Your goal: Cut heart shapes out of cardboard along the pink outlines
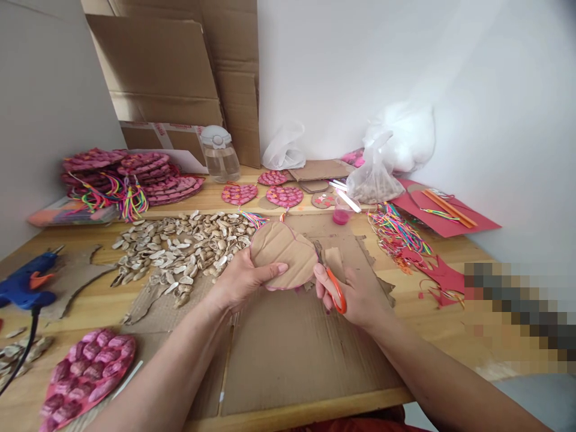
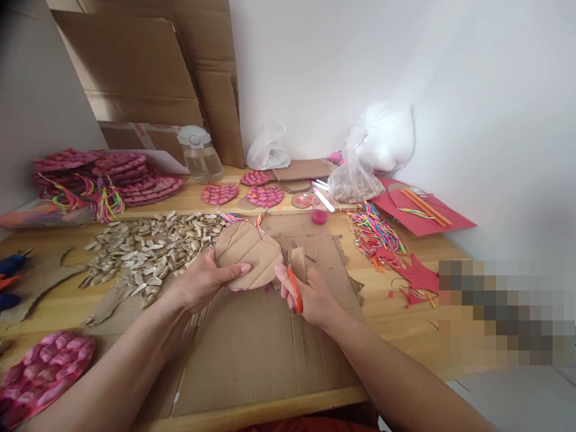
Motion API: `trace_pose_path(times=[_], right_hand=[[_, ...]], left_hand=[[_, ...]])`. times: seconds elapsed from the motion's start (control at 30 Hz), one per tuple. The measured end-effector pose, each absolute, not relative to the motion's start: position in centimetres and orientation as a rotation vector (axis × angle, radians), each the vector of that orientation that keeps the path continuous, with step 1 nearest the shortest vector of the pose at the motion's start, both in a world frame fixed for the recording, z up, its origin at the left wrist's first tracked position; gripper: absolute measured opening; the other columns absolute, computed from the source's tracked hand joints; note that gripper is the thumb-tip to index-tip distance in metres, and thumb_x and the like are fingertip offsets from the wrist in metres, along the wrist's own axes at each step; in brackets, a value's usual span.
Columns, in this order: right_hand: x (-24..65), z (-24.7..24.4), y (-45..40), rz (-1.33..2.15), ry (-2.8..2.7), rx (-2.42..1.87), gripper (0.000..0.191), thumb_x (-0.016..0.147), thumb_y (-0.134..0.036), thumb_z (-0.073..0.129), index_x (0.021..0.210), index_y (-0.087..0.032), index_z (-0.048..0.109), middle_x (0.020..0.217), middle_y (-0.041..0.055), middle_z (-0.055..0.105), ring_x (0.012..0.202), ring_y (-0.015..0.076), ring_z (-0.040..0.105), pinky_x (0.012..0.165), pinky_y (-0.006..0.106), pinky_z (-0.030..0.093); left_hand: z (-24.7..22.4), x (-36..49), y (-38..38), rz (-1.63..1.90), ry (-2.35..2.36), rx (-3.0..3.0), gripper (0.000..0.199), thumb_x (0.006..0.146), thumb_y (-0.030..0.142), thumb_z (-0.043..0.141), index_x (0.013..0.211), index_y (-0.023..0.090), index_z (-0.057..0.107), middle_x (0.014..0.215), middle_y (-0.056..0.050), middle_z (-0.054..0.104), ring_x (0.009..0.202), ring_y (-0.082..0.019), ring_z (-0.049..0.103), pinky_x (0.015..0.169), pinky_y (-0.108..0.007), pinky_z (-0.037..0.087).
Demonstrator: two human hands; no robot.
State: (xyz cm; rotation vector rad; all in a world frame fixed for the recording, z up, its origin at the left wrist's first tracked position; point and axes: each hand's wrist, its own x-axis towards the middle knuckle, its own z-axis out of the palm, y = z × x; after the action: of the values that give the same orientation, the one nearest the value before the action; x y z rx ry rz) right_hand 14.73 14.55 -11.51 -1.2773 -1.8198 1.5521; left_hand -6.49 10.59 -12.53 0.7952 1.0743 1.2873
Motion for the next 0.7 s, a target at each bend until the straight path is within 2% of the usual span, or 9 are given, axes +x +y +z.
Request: trace_pose_path(times=[0.37, 0.53, 0.6, 0.7], right_hand=[[15.0, -12.4, 15.0, 1.594, -1.742, -1.232, 0.061, 0.089, -0.068, 0.054, 0.054, -0.018, 0.053, 0.041, -0.0031, 0.044, 0.042, 0.0086, 0.044, 0.045, 0.021, 0.035], [15.7, -13.2, 16.4, 2.212, -1.274, -0.903, 0.062, 0.087, -0.077, 0.046, 0.07, -0.018, 0.057, 0.046, -0.0057, 0.043, 0.037, 0.0063, 0.023, 0.038, 0.021, 0.016], [16.0, -13.2, 16.9, 2.397, -1.072, -0.722, 0.062, 0.088, -0.077, 0.044, 0.075, -0.018, 0.06, 0.05, -0.0058, 0.043, 0.04, 0.0066, 0.021, 0.04, 0.021, 0.017], [16.3, -12.9, 17.0, 2.479, -0.992, -0.566, 0.064, 0.088, -0.078, 0.04, 0.077, -0.018, 0.061, 0.054, -0.0047, 0.044, 0.043, 0.0074, 0.025, 0.042, 0.021, 0.02]], left_hand=[[-12.7, -6.9, 10.6, 1.324, 1.11, 0.794, 0.066, 0.06, 0.024, 0.092, 0.119, 0.013, 0.067, 0.115, -0.014, 0.075, 0.098, -0.028, 0.073, 0.081, -0.035, 0.06], [-12.3, -7.4, 11.0, 1.441, 1.146, 0.698, 0.063, 0.057, 0.022, 0.093, 0.116, 0.014, 0.069, 0.112, -0.012, 0.077, 0.1, -0.027, 0.073, 0.084, -0.034, 0.06], [-12.2, -7.6, 11.1, 1.501, 1.162, 0.666, 0.068, 0.057, 0.021, 0.093, 0.12, 0.016, 0.068, 0.114, -0.011, 0.076, 0.1, -0.025, 0.074, 0.085, -0.032, 0.06], [-12.2, -7.7, 11.2, 1.538, 1.153, 0.653, 0.071, 0.057, 0.021, 0.094, 0.123, 0.017, 0.067, 0.115, -0.01, 0.076, 0.101, -0.024, 0.073, 0.087, -0.032, 0.06]])
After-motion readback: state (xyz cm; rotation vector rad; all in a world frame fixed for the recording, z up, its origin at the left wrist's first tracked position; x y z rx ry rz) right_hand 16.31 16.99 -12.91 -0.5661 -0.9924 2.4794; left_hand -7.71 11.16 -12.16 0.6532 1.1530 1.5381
